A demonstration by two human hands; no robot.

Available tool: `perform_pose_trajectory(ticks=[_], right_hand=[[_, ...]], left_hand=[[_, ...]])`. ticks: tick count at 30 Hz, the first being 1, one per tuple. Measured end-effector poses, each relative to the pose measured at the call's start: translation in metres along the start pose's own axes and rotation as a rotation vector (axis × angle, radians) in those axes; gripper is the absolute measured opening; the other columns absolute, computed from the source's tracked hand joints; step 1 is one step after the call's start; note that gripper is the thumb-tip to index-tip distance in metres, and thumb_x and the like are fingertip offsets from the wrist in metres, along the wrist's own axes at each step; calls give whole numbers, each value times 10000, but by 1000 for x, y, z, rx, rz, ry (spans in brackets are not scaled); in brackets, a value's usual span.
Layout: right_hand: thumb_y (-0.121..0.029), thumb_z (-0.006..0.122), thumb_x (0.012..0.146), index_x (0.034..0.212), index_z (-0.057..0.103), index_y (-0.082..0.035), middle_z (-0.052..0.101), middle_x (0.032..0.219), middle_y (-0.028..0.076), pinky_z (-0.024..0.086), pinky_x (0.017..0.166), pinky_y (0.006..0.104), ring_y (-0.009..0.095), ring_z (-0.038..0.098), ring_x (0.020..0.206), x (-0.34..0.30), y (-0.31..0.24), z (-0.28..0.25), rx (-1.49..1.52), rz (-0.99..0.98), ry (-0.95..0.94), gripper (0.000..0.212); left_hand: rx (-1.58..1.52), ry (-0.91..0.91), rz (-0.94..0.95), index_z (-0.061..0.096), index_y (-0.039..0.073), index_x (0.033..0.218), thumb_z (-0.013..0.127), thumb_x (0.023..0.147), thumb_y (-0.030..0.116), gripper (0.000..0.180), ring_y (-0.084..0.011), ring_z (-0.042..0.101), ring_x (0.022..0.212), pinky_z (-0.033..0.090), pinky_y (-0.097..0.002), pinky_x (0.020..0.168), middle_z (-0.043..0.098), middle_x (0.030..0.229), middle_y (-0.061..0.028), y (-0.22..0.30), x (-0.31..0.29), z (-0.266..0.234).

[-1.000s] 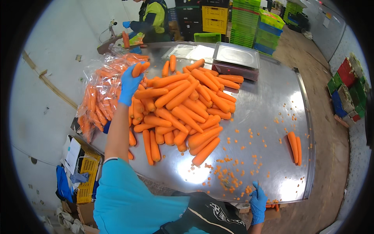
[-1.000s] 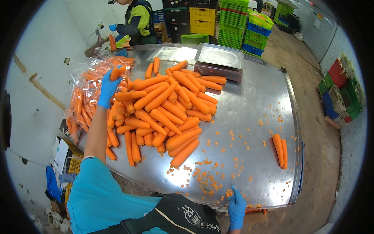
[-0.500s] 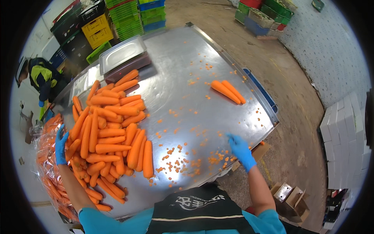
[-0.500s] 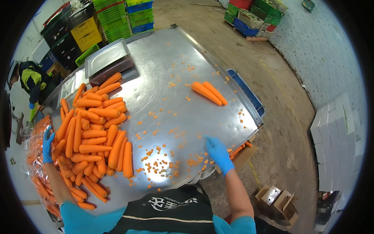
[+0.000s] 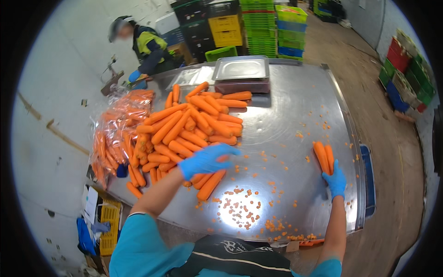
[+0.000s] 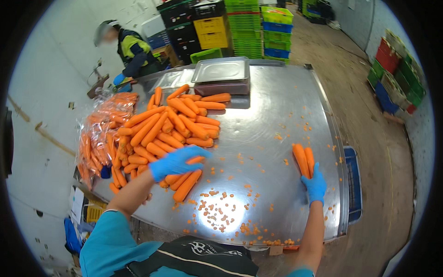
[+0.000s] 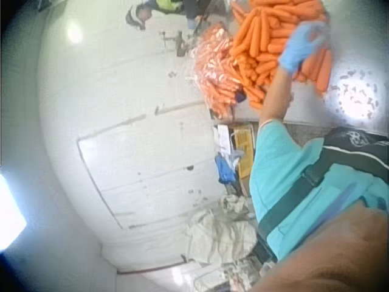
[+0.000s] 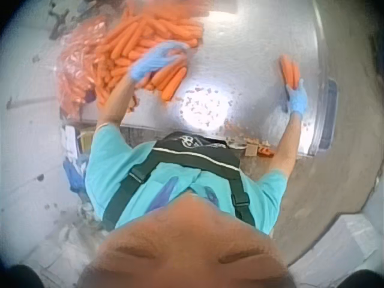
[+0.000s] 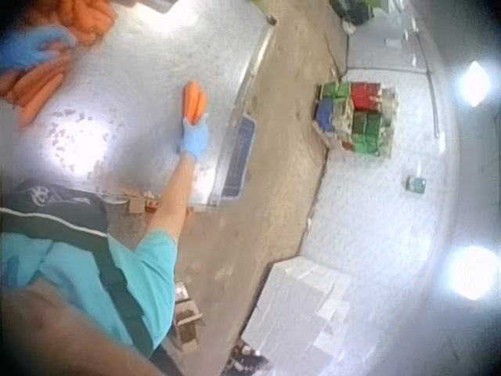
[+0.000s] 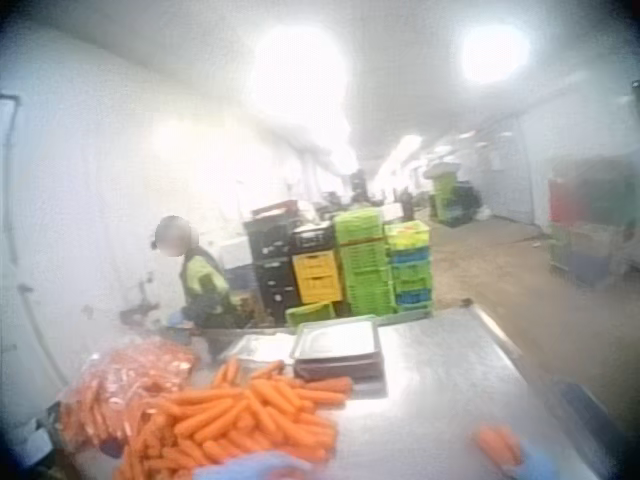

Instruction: The person trims the ends of carrots using a knife and sorts them into piles on a metal table.

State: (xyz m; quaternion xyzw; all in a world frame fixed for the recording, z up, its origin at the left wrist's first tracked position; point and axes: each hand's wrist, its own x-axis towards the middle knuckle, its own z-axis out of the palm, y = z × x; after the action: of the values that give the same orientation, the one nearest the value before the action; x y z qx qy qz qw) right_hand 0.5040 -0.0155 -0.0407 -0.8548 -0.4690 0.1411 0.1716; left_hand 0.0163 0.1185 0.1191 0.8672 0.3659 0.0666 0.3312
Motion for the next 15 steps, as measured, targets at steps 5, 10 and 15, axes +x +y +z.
perform_pose_trajectory(ticks=[5,10,15], right_hand=[[-262,780,726,1514,297,-126,611,1209,209,491,915,416,367,608,1094,-33,-17,36,178,-244,-77,934],[-262,718,858,1479,389,-111,619,1232,124,522,844,380,269,617,1084,-99,-30,57,837,-205,-182,719],[-273,647,933,1353,538,-89,634,1083,56,446,520,257,105,546,682,-155,-6,16,988,386,-32,471]], left_hand=[[361,-111,393,494,130,1374,663,846,232,563,-333,555,1125,430,-436,989,542,1260,-171,36,69,137],[547,72,603,342,132,1483,674,783,189,776,-376,455,1238,362,-506,1024,451,1327,-216,41,92,226],[567,-157,546,412,132,1453,695,748,154,760,-375,511,1221,416,-500,977,512,1349,-205,43,79,265]])
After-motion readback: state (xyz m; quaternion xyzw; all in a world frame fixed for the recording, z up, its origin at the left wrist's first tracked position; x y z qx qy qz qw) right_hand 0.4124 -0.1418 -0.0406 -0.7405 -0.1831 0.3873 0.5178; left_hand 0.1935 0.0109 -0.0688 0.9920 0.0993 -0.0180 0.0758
